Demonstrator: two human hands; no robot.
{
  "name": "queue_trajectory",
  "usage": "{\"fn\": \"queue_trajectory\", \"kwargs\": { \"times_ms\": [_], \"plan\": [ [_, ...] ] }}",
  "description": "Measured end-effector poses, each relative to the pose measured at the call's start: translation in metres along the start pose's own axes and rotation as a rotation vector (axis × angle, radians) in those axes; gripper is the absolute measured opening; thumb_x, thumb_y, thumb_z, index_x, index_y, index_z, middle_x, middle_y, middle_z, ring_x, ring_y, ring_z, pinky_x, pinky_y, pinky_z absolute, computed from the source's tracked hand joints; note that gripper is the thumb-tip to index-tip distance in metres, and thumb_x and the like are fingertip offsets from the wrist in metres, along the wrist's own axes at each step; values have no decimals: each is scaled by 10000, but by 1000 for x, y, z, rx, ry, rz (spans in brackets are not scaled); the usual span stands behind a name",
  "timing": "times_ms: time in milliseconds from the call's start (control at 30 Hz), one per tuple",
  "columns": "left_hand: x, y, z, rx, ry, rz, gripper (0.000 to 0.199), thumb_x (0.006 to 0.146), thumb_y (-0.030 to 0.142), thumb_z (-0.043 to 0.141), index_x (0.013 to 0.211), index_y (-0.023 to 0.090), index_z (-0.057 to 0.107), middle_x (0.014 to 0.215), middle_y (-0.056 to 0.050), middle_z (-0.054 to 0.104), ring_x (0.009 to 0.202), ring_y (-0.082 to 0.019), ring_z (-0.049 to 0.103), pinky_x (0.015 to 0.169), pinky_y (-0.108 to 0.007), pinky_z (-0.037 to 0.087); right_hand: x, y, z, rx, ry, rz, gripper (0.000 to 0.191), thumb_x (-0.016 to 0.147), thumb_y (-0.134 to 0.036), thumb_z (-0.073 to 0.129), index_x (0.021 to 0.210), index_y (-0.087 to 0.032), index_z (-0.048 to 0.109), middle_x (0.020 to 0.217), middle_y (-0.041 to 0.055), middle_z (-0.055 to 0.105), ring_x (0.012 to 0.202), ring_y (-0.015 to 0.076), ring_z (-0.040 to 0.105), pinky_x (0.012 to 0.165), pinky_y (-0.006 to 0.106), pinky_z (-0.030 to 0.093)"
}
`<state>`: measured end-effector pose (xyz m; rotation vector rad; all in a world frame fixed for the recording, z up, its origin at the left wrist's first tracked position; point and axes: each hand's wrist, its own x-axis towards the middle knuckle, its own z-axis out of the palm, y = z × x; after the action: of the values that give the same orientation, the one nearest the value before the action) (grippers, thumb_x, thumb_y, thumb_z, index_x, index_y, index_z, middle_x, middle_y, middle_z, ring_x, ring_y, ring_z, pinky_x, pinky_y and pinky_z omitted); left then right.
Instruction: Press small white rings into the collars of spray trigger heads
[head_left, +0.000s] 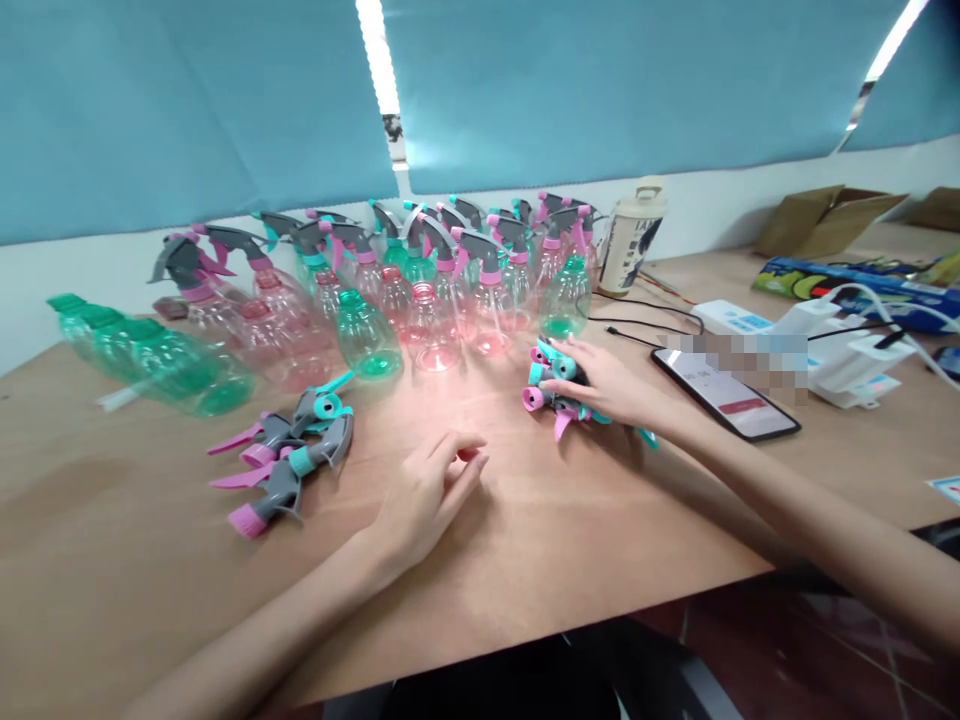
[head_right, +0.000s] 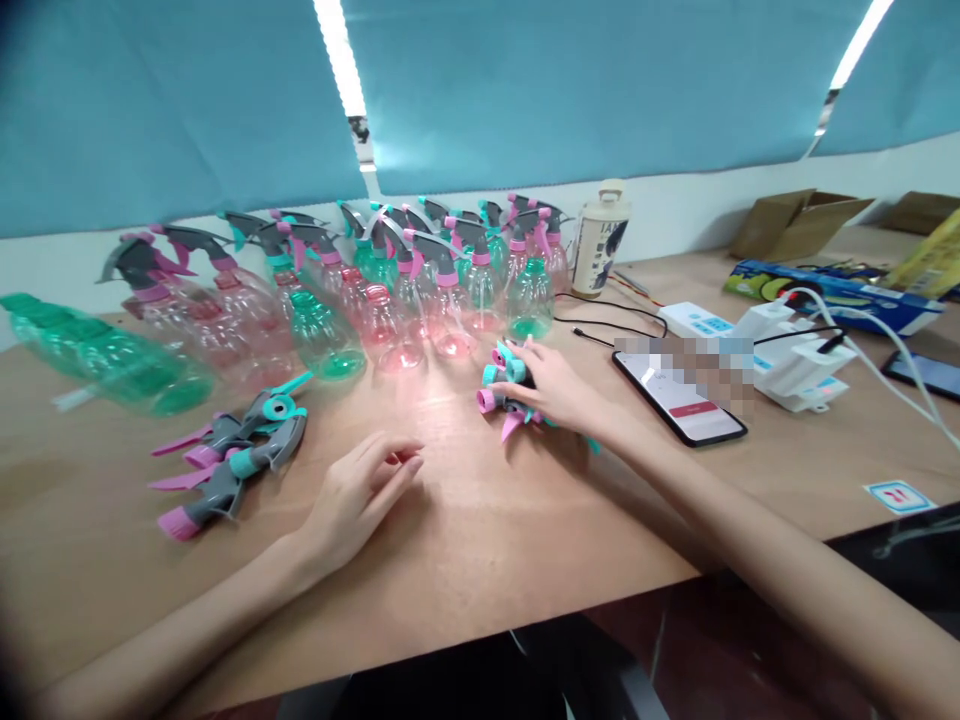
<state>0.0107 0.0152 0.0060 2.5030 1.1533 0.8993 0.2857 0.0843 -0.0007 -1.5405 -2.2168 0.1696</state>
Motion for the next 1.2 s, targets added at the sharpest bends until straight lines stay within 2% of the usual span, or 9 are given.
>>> {"fn": "queue_trajectory", "kwargs": {
  "times_ms": [133, 333, 500, 633, 733, 900, 967, 1067, 1200],
  "plan": [
    [-8, -5, -11, -1, 15, -29, 126, 917, 234, 459, 960, 179, 564, 861, -26, 640, 767, -142, 618, 720, -277, 524, 4, -23, 10, 20, -55, -6, 726, 833, -660, 414, 1429, -256, 321, 1460, 139, 349, 1373, 347, 252, 1059, 506, 304],
    [-12, -15, -16, 10, -37, -93, 164, 929, 256, 452, 1013, 168, 563, 943, -49, 622, 866, -167, 622, 781, -317, 522, 0, -28, 18, 11, -87, -26, 582, 906, -591, 311, 1429, -337, 286, 1478, 88, 337, 1376, 322, 259, 1064, 548, 269],
    [20, -14, 2, 27, -45, -54, 295, 928, 307, 467, 1193, 188, 512, 1179, -84, 565, 1132, -209, 522, 971, -400, 440, -8, -17, 20, -14, -64, 35, 696, 862, -639, 365, 1424, -229, 329, 1431, 148, 388, 1342, 358, 307, 1068, 523, 292],
    [58, -16, 26, 48, -55, -40, 460, 907, 419, 491, 1308, 199, 441, 1398, -116, 398, 1318, -258, 333, 1080, -465, 309, -8, -5, 23, -24, -9, 85, 779, 851, -661, 354, 1432, -145, 301, 1435, 179, 371, 1358, 357, 272, 1082, 512, 274],
    [80, -23, 45, 74, -77, -32, 522, 886, 490, 492, 1313, 193, 450, 1415, -137, 383, 1323, -311, 313, 1076, -525, 281, -1, 2, 27, -19, 48, 113, 771, 852, -661, 351, 1431, -155, 292, 1413, 184, 396, 1336, 356, 311, 1054, 527, 301],
    [86, -22, 65, 74, -133, 20, 457, 894, 527, 445, 1207, 208, 545, 1394, -108, 427, 1282, -286, 383, 1061, -471, 334, 4, -2, 30, 19, 69, 33, 660, 888, -608, 336, 1400, -193, 366, 1395, 152, 430, 1331, 327, 328, 1061, 523, 280],
    [83, -16, 67, 65, -139, 35, 425, 890, 517, 463, 1185, 226, 555, 1402, -92, 417, 1294, -281, 369, 1070, -467, 325, 2, -6, 25, 43, 42, -28, 525, 941, -530, 270, 1322, -239, 483, 1346, 106, 498, 1287, 280, 405, 1056, 480, 308],
    [79, -11, 66, 50, -125, 25, 426, 887, 493, 486, 1193, 202, 538, 1364, -108, 441, 1263, -281, 402, 1058, -470, 338, 3, -8, 10, 71, 34, -71, 480, 976, -453, 220, 1196, -262, 601, 1273, 62, 575, 1238, 233, 472, 1027, 403, 366],
    [77, -11, 61, 33, -84, -14, 397, 904, 448, 473, 1169, 155, 522, 1235, -118, 492, 1156, -254, 488, 1002, -438, 401, 26, 1, -1, 58, 91, -39, 504, 962, -475, 280, 1179, -170, 618, 1251, 128, 591, 1304, 290, 393, 1032, 431, 340]
  ]
}}
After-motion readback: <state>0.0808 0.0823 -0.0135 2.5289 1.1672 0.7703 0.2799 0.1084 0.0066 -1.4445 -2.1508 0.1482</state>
